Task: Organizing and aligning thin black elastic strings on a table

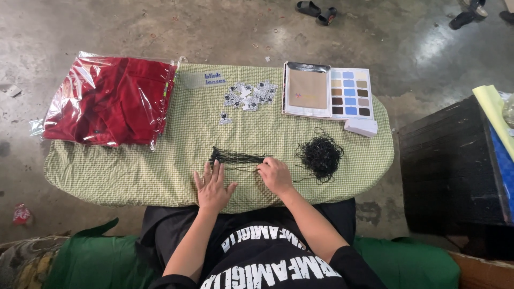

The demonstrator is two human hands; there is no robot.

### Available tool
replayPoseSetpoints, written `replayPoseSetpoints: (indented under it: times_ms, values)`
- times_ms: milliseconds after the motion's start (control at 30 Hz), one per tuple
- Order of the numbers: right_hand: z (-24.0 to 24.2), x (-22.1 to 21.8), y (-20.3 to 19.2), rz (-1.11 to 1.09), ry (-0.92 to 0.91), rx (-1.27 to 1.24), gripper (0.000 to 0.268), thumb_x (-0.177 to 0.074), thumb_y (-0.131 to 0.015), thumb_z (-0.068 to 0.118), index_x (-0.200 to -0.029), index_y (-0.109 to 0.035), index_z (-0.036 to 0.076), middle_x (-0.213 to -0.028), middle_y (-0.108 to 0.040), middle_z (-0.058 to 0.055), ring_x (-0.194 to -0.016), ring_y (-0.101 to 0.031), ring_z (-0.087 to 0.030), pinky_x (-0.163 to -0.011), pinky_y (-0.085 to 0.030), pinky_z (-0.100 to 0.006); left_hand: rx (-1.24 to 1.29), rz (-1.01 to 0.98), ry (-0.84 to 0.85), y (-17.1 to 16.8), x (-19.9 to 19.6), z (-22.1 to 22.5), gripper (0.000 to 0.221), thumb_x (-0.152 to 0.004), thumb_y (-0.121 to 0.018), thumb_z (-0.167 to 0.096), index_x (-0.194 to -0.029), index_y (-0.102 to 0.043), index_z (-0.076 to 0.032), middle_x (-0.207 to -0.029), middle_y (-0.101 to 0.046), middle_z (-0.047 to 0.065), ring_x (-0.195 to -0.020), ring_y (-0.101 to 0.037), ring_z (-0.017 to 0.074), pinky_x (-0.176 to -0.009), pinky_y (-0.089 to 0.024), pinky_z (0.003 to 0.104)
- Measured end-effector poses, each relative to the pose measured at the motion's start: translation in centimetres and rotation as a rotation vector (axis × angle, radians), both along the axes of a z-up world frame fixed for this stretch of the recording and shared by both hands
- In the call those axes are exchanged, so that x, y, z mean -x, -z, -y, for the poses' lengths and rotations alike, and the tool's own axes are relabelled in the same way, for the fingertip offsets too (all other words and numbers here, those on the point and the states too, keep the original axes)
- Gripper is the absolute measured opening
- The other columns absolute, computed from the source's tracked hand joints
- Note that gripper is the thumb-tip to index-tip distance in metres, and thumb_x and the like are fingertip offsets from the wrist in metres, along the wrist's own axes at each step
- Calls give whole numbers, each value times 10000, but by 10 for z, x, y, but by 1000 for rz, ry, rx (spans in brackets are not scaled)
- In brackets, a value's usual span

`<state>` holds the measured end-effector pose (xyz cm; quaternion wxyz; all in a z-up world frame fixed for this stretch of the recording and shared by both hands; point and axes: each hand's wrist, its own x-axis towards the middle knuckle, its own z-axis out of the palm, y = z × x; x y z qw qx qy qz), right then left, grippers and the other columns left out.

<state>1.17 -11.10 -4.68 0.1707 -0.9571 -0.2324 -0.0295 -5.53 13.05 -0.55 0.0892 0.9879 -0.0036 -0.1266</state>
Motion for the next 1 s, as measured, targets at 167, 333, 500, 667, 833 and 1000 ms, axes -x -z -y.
replayPoseSetpoints:
  times_ms: [167,333,500,667,833,1000]
  values:
    - [2,-3,2,-16,7,-47,103,-974,-668,260,-982,-715,169,-1022,-588,-8,-931,-687,-258,-811,-561,-410,-40,-115,28,7,-5,-1,874,-1015,-215,-775,-1666,-188,-193,-1758,-85,47,-1619,-2,299,-1251,37,653]
    - [-3,-4,-12,43,-44,-26,148,-967,-679,256,-1080,-748,190,-1166,-608,-61,-1061,-673,-315,-859,-553,-453,-37,-102,38,11,-5,-2,855,-1031,-197,-763,-1663,-194,-188,-1756,-79,57,-1617,7,303,-1254,24,648]
    - [-6,-8,-9,-82,74,-44,164,-941,-717,289,-1054,-727,171,-1275,-579,-54,-1163,-614,-325,-940,-513,-486,-71,-53,21,18,-3,-2,866,-1028,-200,-767,-1671,-163,-188,-1758,-42,57,-1610,0,319,-1242,14,651]
    - [-8,-9,-29,-149,103,-10,158,-950,-715,291,-997,-697,141,-1418,-512,-93,-1254,-543,-373,-995,-470,-541,-48,-30,-13,27,-2,-3,891,-1017,-226,-784,-1667,-183,-176,-1757,-40,82,-1608,17,352,-1229,33,673]
    - [-7,-12,-27,-216,121,58,175,-978,-678,279,-923,-663,114,-1534,-446,-95,-1376,-433,-385,-1072,-389,-565,-51,-21,-32,20,-2,-1,888,-1014,-251,-783,-1665,-196,-181,-1755,-46,101,-1604,21,384,-1226,23,683]
    - [-4,-9,-23,-230,96,107,235,-1052,-564,284,-937,-599,82,-1574,-389,-80,-1455,-332,-345,-1120,-322,-534,-37,-21,-51,23,-2,-2,868,-1020,-224,-787,-1673,-183,-216,-1751,-42,121,-1595,15,419,-1211,29,692]
